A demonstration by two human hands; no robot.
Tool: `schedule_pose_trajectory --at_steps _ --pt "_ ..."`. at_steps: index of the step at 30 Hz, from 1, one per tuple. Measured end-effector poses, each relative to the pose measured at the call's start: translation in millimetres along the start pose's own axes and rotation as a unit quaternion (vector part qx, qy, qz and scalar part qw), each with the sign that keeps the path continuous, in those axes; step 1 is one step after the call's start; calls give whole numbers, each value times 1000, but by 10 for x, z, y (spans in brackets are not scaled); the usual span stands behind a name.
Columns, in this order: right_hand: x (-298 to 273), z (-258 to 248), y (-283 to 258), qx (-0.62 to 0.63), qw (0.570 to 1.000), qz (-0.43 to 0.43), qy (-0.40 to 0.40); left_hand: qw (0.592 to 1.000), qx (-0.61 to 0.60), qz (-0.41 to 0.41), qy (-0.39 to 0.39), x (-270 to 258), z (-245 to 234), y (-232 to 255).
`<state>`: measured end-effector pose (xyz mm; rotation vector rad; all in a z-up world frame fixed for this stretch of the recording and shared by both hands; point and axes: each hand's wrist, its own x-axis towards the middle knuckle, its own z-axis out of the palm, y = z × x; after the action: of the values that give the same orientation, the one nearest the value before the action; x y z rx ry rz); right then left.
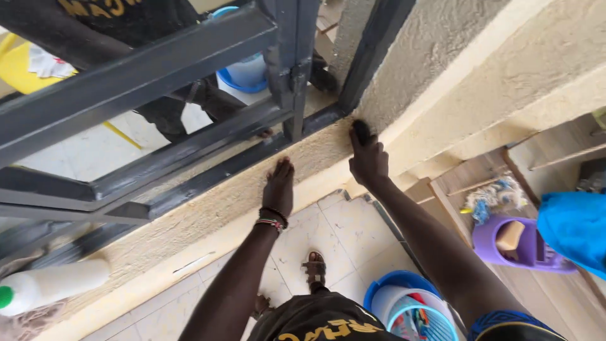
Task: Cleaning a window frame and the surrounding ledge using a spray bottle, a cloth, and a small brush.
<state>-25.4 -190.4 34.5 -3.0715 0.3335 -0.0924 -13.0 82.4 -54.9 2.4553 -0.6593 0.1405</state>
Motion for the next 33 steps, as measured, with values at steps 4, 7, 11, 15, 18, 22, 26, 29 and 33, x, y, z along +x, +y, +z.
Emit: schedule_pose_trajectory --at_steps 4,7,11,15,18,22,26,29,33 --pt "-39 -127 8 -11 999 -43 -22 998 53 -4 -22 138 -246 108" --pt "138 1 -170 -24 998 -16 -58 992 59 -59 -93 60 -298 184" --pt "166 -26 -164 7 1000 -6 18 998 44 -13 -30 107 -334 198" --pt "-44 -229 -166 6 995 3 -101 996 31 -47 -64 99 -378 232" --pt "233 118 -500 92 994 51 6 996 36 -44 -66 92 -370 228" --pt "104 129 -621 121 991 48 -24 998 17 -20 -49 165 -386 254" --pt "101 37 -568 102 992 37 -63 997 23 -45 -50 49 -267 171" --pt "21 181 -939 147 987 50 -28 997 43 -36 -47 115 -314 170" --pt "-459 87 -1335 222 973 -49 -30 999 35 -4 -34 27 -232 -108"
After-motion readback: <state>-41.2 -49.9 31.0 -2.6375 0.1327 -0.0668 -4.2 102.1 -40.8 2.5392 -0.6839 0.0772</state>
